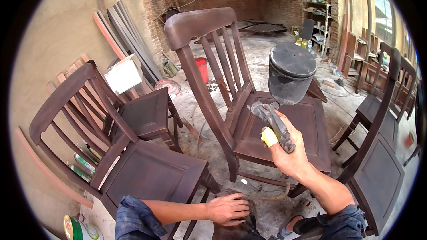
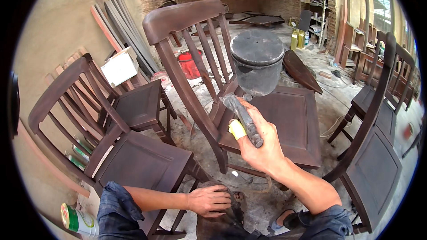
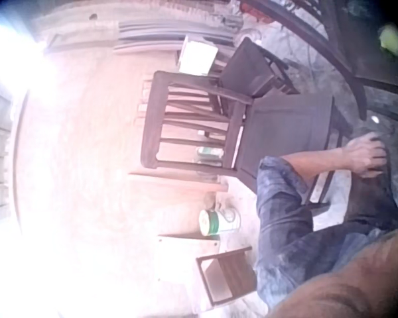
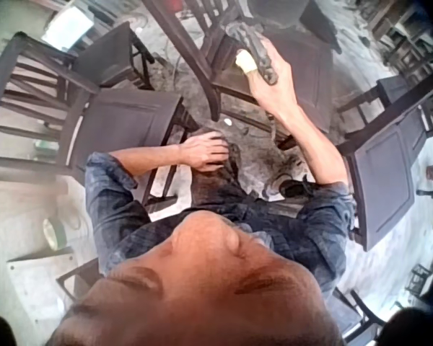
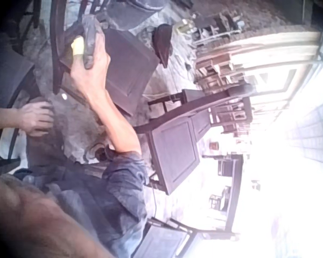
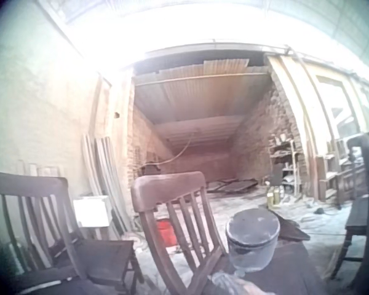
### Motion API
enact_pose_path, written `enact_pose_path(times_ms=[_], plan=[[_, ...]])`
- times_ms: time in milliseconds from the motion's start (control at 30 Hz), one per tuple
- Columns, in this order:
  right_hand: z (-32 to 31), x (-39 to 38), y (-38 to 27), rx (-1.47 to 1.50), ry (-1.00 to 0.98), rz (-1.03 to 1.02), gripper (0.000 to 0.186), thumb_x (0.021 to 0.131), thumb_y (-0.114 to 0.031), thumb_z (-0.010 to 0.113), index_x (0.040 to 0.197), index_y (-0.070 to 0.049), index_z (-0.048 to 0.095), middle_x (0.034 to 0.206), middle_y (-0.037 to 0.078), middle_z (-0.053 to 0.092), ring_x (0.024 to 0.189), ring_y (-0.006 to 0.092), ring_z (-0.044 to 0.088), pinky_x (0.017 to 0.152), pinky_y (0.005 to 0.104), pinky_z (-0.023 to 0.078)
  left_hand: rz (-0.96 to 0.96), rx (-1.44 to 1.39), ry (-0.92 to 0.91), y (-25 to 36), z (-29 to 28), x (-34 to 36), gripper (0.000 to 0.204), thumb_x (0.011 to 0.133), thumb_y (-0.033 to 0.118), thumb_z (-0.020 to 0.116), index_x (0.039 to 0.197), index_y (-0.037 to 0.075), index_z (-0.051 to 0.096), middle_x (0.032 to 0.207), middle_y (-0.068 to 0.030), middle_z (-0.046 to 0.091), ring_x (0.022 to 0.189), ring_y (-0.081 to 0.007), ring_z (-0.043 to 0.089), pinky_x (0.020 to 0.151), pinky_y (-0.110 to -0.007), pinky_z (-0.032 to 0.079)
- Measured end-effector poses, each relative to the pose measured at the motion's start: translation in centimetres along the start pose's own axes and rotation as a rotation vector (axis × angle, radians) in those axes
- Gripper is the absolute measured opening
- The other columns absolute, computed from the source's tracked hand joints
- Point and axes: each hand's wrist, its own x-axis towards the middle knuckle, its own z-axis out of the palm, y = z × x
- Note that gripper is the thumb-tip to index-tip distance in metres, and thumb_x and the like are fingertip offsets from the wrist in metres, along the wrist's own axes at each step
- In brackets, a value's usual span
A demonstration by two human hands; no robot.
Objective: The person uses a spray gun to apply a dark finish to wooden chairs in a workshop. They move between chairs, repositioning them to access different sides, and spray the legs, seat, and backrest.
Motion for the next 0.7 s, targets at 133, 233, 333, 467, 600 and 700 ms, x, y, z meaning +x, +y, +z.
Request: enact_pose_path(times_ms=[133, 233, 333, 467, 600, 700], plan=[[-0.4, -2.0, 0.7, 0.068, -0.027, 0.236, 0.05, 0.093, -0.001, 0.059, 0.142, 0.004, 0.047, 0.105, 0.003, 0.064, 0.088, 0.0065, 0.056, 0.08, 0.0232, 0.047, -0.01, -0.007, -0.015, 0.1, -0.1, 0.3, 0.031, 0.089, 0.028, 0.069, 0.106, 0.002, 0.068, 0.109, -0.0123, 0.066, 0.11, -0.0276, 0.061, 0.107, -0.047, 0.042], [-0.3, -3.6, 0.5, 0.066, -0.032, 0.297, 0.049, 0.093, 0.0, 0.059, 0.14, 0.004, 0.048, 0.109, 0.005, 0.064, 0.09, 0.0072, 0.057, 0.082, 0.0243, 0.048, -0.03, -0.014, -0.026, 0.2, 0.0, 0.0, 0.031, 0.089, 0.027, 0.069, 0.107, 0.002, 0.068, 0.109, -0.0126, 0.066, 0.11, -0.0275, 0.062, 0.107, -0.047, 0.042], [-0.4, -4.2, 1.4, -0.007, -0.042, 0.203, 0.048, 0.093, 0.0, 0.059, 0.14, 0.003, 0.048, 0.102, 0.004, 0.063, 0.088, 0.0061, 0.057, 0.079, 0.024, 0.048, -0.04, -0.018, -0.032, 0.3, -0.1, -0.2, 0.031, 0.089, 0.027, 0.069, 0.107, 0.002, 0.068, 0.109, -0.0131, 0.066, 0.11, -0.0276, 0.062, 0.107, -0.047, 0.042], [-0.6, -2.7, 0.7, 0.123, -0.054, 0.284, 0.046, 0.095, -0.003, 0.059, 0.14, 0.001, 0.048, 0.094, 0.0, 0.063, 0.084, 0.0043, 0.057, 0.073, 0.0221, 0.047, -0.03, -0.012, -0.033, 0.2, -0.2, 0.0, 0.031, 0.089, 0.027, 0.07, 0.107, 0.002, 0.067, 0.109, -0.0135, 0.065, 0.11, -0.0277, 0.062, 0.107, -0.047, 0.042], [-0.4, -0.6, 0.1, 0.207, 0.027, 0.267, 0.05, 0.087, 0.004, 0.058, 0.137, 0.001, 0.051, 0.119, 0.015, 0.066, 0.104, 0.0113, 0.059, 0.091, 0.0272, 0.047, -0.03, -0.011, -0.033, 0.2, -0.1, 0.3, 0.03, 0.088, 0.026, 0.07, 0.106, 0.002, 0.068, 0.109, -0.0135, 0.065, 0.109, -0.0279, 0.062, 0.107, -0.047, 0.043], [-0.4, 0.5, 0.0, 0.22, 0.043, 0.237, 0.047, 0.089, 0.001, 0.06, 0.136, 0.001, 0.053, 0.117, 0.014, 0.066, 0.101, 0.0103, 0.059, 0.089, 0.027, 0.047, -0.028, -0.014, -0.019, 0.2, 0.2, 0.3, 0.03, 0.088, 0.026, 0.07, 0.106, 0.002, 0.068, 0.108, -0.0131, 0.066, 0.109, -0.0278, 0.062, 0.107, -0.047, 0.043]])
